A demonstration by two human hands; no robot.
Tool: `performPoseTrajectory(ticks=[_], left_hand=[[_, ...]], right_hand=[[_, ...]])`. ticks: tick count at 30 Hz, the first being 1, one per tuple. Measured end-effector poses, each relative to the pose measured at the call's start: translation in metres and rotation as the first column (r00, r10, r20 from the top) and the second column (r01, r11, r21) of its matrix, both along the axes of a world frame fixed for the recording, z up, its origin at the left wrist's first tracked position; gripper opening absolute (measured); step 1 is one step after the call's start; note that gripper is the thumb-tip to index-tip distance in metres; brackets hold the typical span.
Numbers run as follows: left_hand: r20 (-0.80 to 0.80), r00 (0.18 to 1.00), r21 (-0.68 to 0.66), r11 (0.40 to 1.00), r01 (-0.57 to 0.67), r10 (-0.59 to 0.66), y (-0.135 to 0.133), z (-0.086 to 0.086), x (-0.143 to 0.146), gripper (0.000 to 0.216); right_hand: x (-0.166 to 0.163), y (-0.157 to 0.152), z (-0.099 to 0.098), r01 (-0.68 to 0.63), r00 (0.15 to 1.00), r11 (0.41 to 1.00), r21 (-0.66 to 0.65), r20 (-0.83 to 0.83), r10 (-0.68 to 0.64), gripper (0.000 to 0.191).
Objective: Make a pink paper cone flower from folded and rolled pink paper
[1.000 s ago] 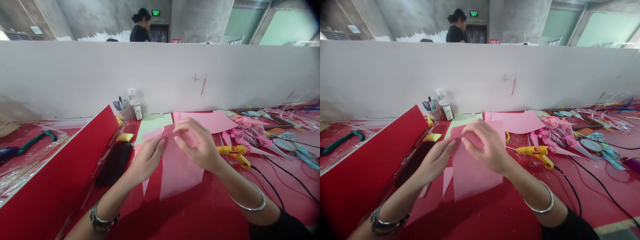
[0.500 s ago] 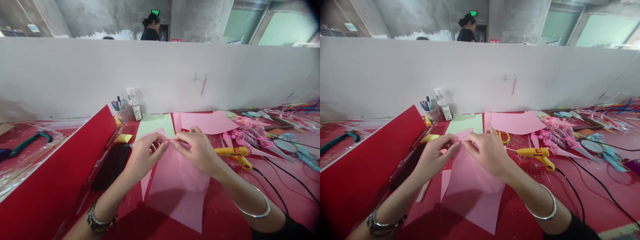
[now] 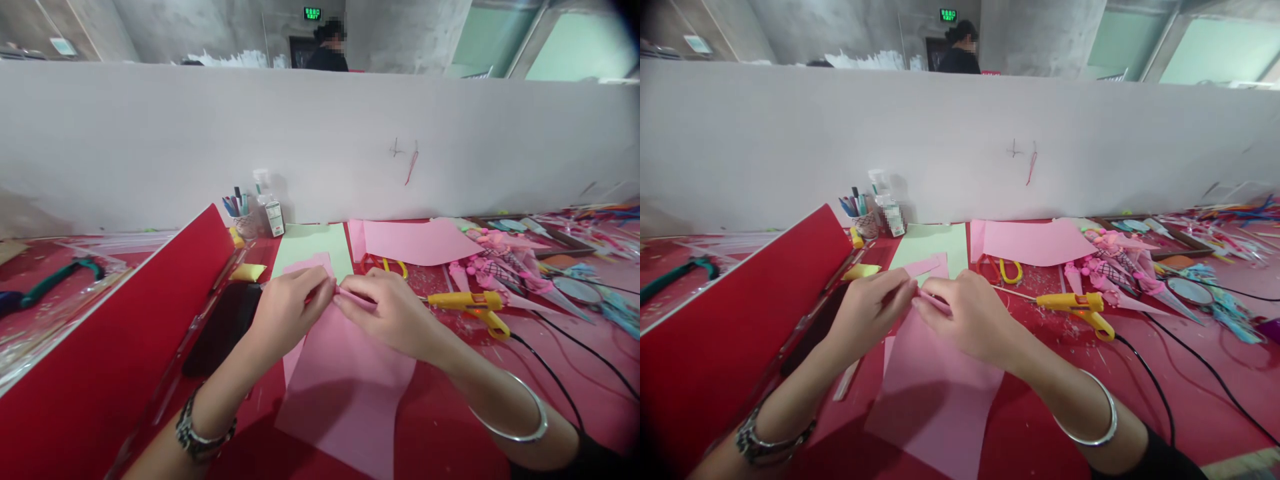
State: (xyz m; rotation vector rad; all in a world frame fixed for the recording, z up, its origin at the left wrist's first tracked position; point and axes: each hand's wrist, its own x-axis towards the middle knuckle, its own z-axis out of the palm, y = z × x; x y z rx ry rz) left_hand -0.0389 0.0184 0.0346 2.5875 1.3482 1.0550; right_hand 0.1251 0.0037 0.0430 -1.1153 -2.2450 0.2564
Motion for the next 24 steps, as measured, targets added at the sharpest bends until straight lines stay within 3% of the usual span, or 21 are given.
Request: performPoseTrajectory(ticks=[12,24], left_hand=[[0.174,0.984,-0.047,0.999,-0.019,0.027,-0.008,0.001,0.011,0.032],[0.205,0.978,-0.051,0.998,-0.033,0.043,-0.008,0.003,0.011,0.031]], right_hand=[[-0.003,-0.002,-0.002,0.007,0.997,1.000,0.028,-0.076,-0.005,0.030],[-0.005,-0.003,-0.002,-0.026,0.984,0.999,0.023,-0.173,0.030,0.033]])
